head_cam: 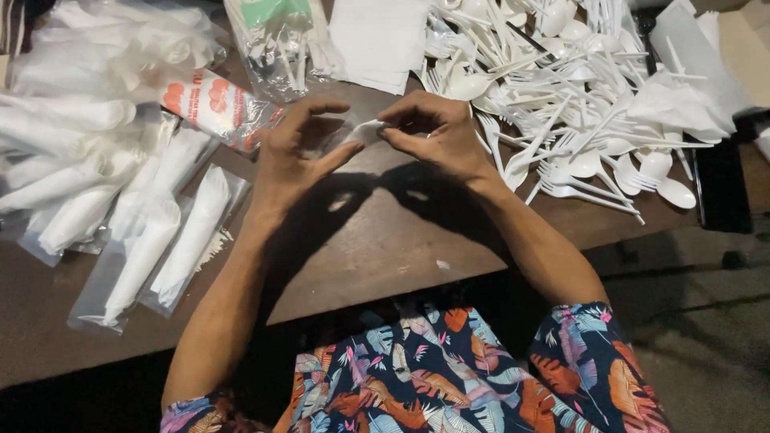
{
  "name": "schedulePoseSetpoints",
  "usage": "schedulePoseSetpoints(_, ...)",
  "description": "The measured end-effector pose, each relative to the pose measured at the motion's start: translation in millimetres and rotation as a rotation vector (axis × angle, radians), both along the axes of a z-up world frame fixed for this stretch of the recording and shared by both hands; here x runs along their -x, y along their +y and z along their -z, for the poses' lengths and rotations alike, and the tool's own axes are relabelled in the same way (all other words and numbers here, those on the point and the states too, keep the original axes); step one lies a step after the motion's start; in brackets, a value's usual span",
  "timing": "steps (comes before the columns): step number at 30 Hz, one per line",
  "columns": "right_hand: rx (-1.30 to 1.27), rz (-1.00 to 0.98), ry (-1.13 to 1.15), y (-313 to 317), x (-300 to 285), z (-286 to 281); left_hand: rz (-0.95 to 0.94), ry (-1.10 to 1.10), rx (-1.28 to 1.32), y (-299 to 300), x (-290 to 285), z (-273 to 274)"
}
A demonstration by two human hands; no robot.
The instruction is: Wrapping individual plastic spoons and forks in paper and placing them into plastic bags.
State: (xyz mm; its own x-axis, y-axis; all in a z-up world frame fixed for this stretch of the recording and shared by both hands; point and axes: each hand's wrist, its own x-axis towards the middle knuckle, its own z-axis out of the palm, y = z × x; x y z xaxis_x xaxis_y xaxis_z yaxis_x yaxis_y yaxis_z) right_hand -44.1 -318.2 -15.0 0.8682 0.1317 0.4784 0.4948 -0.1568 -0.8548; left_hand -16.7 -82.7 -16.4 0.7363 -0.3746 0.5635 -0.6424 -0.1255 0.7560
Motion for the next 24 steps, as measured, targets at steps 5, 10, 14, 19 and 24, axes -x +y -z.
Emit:
schedulePoseSetpoints(5, 0.016, -0.045, -0.007, 12, 1, 5, 0.014, -0.016, 0.024, -5, 3, 4)
schedulePoseSetpoints(10, 0.021, -0.059, -0.005, 8, 1, 2, -0.003, -0.051, -0.039, 0, -1, 5)
schedulePoseSetpoints(14, 0.026, -0.094, 0.026, 6, 6, -6, -0.111, -0.093, -0.296, 13, 8, -10)
schedulePoseSetpoints(19, 0.038, -0.059, 0.007, 2, 1, 0, -0.002, -0.054, -0.277, 9, 9, -15)
schedulePoseSetpoints(24, 0.035, -0.041, 0.021, 2, 2, -4, 0.089, 0.011, -0.244, 9, 1, -18)
